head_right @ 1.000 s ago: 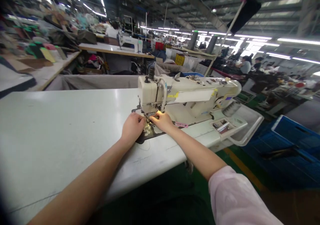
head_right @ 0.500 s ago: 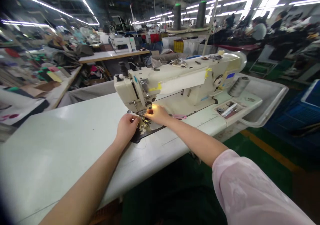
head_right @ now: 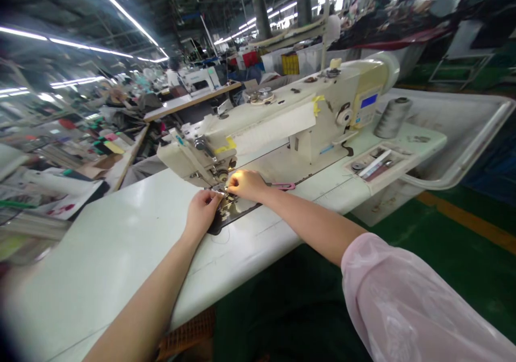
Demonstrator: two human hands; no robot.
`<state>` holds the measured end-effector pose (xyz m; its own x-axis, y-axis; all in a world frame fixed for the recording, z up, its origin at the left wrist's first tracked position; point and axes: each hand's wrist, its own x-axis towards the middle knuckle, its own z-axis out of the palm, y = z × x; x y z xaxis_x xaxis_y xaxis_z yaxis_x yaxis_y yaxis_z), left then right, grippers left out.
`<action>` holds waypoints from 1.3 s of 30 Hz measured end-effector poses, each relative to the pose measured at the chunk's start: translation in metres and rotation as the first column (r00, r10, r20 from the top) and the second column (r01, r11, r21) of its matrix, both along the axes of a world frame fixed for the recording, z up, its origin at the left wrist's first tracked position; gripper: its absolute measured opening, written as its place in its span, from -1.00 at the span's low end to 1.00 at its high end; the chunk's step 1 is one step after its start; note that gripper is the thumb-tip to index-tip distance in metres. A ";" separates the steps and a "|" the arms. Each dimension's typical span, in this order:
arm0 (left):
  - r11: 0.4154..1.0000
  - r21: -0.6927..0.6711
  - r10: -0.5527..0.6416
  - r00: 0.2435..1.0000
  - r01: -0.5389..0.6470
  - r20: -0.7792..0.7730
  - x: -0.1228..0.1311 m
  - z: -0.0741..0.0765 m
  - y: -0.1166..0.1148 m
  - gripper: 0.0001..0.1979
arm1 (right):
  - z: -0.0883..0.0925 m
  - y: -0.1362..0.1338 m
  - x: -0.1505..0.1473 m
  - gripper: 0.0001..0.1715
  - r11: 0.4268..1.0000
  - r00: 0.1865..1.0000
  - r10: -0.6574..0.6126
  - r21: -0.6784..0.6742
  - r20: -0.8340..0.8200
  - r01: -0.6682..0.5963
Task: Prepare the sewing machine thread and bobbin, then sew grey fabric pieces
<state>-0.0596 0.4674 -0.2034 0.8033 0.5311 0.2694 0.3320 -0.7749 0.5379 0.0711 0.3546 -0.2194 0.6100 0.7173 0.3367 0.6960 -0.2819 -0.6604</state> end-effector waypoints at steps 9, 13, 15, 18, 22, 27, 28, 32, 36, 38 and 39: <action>0.999 -0.007 0.032 0.999 -0.033 -0.031 0.003 -0.001 0.000 -0.78 | -0.002 0.000 0.002 -0.87 1.000 1.000 -0.006 -0.013 0.004 0.006; 0.999 -0.011 0.040 0.999 -0.040 -0.025 0.002 -0.003 -0.001 -0.78 | -0.002 -0.001 0.002 -0.87 1.000 1.000 0.005 -0.009 0.004 -0.005; 0.999 -0.017 0.038 0.999 -0.039 -0.015 0.001 -0.003 -0.002 -0.79 | -0.001 -0.002 0.001 -0.87 1.000 1.000 0.006 -0.011 0.000 -0.006; 0.999 -0.033 0.041 0.999 -0.041 0.005 0.000 -0.005 -0.001 -0.80 | 0.000 -0.002 0.000 -0.86 1.000 1.000 0.006 -0.020 -0.004 -0.006; 0.998 -0.048 0.052 0.998 -0.050 0.023 0.001 -0.008 0.002 -0.80 | 0.001 -0.002 0.000 -0.85 0.999 1.000 0.005 -0.044 -0.002 -0.005; 0.998 -0.052 0.045 0.998 -0.043 0.036 0.001 -0.010 0.003 -0.82 | 0.002 -0.003 -0.001 -0.84 0.998 1.000 -0.002 -0.065 -0.022 0.001; 0.998 -0.055 0.042 0.998 -0.040 0.040 0.001 -0.009 0.003 -0.83 | 0.003 -0.003 -0.001 -0.85 0.998 1.000 0.000 -0.065 -0.022 -0.002; 0.997 -0.064 0.034 0.998 -0.030 0.058 0.001 -0.007 0.002 -0.82 | 0.005 -0.005 -0.002 -0.86 0.998 1.000 0.016 -0.059 -0.015 -0.016; 0.997 -0.072 0.030 0.997 -0.025 0.070 0.001 -0.006 0.001 -0.82 | 0.005 -0.004 -0.002 -0.86 0.998 1.000 0.012 -0.064 -0.002 -0.012; 0.997 -0.076 0.030 0.997 -0.024 0.073 0.001 -0.005 0.002 -0.82 | 0.004 -0.003 -0.001 -0.85 0.998 1.000 0.008 -0.067 0.006 -0.008; 0.997 -0.078 0.029 0.997 -0.023 0.075 0.001 -0.005 0.002 -0.82 | 0.004 -0.003 -0.001 -0.85 0.998 1.000 0.008 -0.068 0.010 -0.007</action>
